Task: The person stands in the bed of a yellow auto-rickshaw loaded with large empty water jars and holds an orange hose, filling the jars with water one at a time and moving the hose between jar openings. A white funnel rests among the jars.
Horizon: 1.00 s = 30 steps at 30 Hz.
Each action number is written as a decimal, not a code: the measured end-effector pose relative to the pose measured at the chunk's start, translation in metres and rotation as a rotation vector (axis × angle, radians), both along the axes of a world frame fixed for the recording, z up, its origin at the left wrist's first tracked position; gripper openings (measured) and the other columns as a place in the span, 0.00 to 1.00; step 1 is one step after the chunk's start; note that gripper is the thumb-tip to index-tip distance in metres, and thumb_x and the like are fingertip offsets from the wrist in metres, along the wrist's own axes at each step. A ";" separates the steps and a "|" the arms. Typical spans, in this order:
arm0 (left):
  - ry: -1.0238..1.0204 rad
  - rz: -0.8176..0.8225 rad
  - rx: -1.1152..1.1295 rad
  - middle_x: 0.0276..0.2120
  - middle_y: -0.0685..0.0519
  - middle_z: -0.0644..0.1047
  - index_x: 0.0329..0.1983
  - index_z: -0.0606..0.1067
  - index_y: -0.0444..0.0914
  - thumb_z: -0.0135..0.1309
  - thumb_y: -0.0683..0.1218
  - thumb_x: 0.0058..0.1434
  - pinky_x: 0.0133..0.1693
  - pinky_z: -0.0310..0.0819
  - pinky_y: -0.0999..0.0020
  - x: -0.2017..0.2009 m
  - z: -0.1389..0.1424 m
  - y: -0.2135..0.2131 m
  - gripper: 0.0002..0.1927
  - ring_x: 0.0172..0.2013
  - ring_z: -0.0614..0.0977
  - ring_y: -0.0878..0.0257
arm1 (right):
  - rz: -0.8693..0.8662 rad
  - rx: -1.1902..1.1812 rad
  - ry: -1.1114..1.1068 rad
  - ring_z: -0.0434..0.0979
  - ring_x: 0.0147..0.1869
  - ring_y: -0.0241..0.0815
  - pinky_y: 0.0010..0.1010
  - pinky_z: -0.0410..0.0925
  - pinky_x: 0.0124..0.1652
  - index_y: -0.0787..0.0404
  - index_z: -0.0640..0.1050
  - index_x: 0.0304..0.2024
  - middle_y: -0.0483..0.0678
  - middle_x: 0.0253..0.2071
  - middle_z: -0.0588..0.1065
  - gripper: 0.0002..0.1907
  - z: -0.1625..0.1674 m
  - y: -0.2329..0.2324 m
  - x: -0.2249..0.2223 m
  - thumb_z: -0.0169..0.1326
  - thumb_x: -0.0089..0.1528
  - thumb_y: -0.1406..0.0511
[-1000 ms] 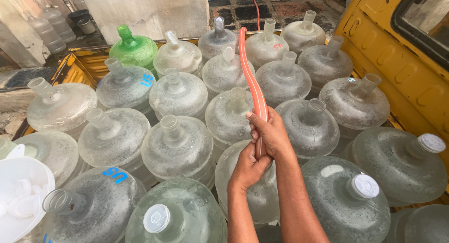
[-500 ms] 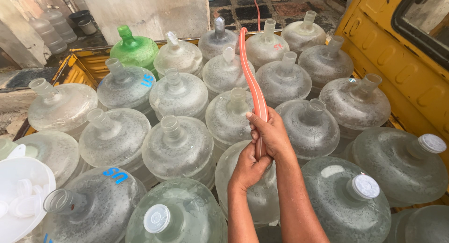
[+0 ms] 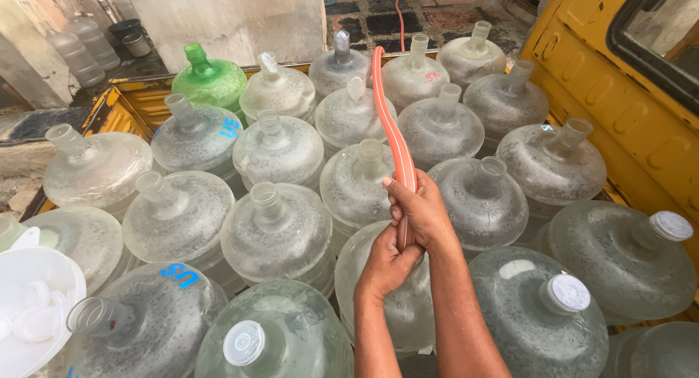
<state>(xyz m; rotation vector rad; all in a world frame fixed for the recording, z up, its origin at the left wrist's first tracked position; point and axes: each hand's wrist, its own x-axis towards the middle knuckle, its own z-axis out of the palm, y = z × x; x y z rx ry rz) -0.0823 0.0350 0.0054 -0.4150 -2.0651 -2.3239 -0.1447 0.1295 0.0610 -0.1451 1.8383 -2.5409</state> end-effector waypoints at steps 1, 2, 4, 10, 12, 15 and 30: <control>-0.004 0.000 0.000 0.38 0.55 0.79 0.54 0.74 0.34 0.56 0.43 0.59 0.41 0.76 0.69 0.000 0.000 0.000 0.19 0.37 0.79 0.68 | 0.001 0.000 0.002 0.66 0.18 0.30 0.24 0.64 0.17 0.62 0.71 0.43 0.43 0.24 0.70 0.15 0.000 0.000 0.000 0.62 0.60 0.64; -0.009 0.001 -0.001 0.38 0.55 0.79 0.54 0.74 0.34 0.56 0.43 0.59 0.42 0.76 0.69 0.000 0.000 0.000 0.19 0.38 0.79 0.68 | 0.002 -0.001 0.002 0.67 0.18 0.30 0.25 0.64 0.17 0.62 0.71 0.44 0.43 0.24 0.70 0.15 0.000 0.000 0.001 0.62 0.60 0.65; -0.007 -0.001 -0.001 0.39 0.55 0.79 0.54 0.74 0.34 0.56 0.43 0.59 0.42 0.76 0.69 0.001 0.000 0.000 0.19 0.38 0.79 0.68 | 0.004 0.000 0.002 0.67 0.18 0.30 0.25 0.64 0.17 0.62 0.71 0.44 0.43 0.24 0.70 0.15 0.000 0.000 0.001 0.62 0.60 0.65; 0.001 0.002 -0.001 0.39 0.55 0.79 0.54 0.74 0.34 0.56 0.43 0.59 0.42 0.76 0.69 0.000 -0.002 0.000 0.19 0.38 0.79 0.68 | 0.003 0.015 0.000 0.66 0.18 0.30 0.25 0.64 0.17 0.63 0.71 0.44 0.44 0.24 0.70 0.16 0.001 0.000 0.001 0.62 0.60 0.65; -0.026 0.000 0.009 0.38 0.55 0.79 0.54 0.74 0.35 0.56 0.43 0.59 0.41 0.75 0.68 0.000 -0.003 0.000 0.19 0.37 0.78 0.68 | 0.004 0.016 -0.007 0.66 0.18 0.30 0.25 0.64 0.17 0.62 0.71 0.44 0.44 0.24 0.70 0.15 0.001 0.000 0.001 0.62 0.60 0.65; 0.010 -0.004 -0.001 0.37 0.55 0.78 0.53 0.74 0.34 0.55 0.42 0.59 0.40 0.75 0.69 -0.001 -0.005 0.000 0.18 0.36 0.77 0.68 | -0.001 0.019 -0.007 0.66 0.18 0.30 0.25 0.64 0.17 0.63 0.71 0.44 0.43 0.24 0.70 0.15 0.002 -0.001 0.002 0.62 0.60 0.65; -0.003 0.004 -0.019 0.33 0.57 0.77 0.51 0.74 0.34 0.55 0.42 0.58 0.36 0.73 0.70 0.000 -0.001 -0.001 0.17 0.32 0.76 0.69 | 0.003 0.009 -0.011 0.66 0.18 0.30 0.25 0.64 0.17 0.62 0.71 0.44 0.43 0.23 0.70 0.16 0.002 -0.002 0.003 0.62 0.60 0.65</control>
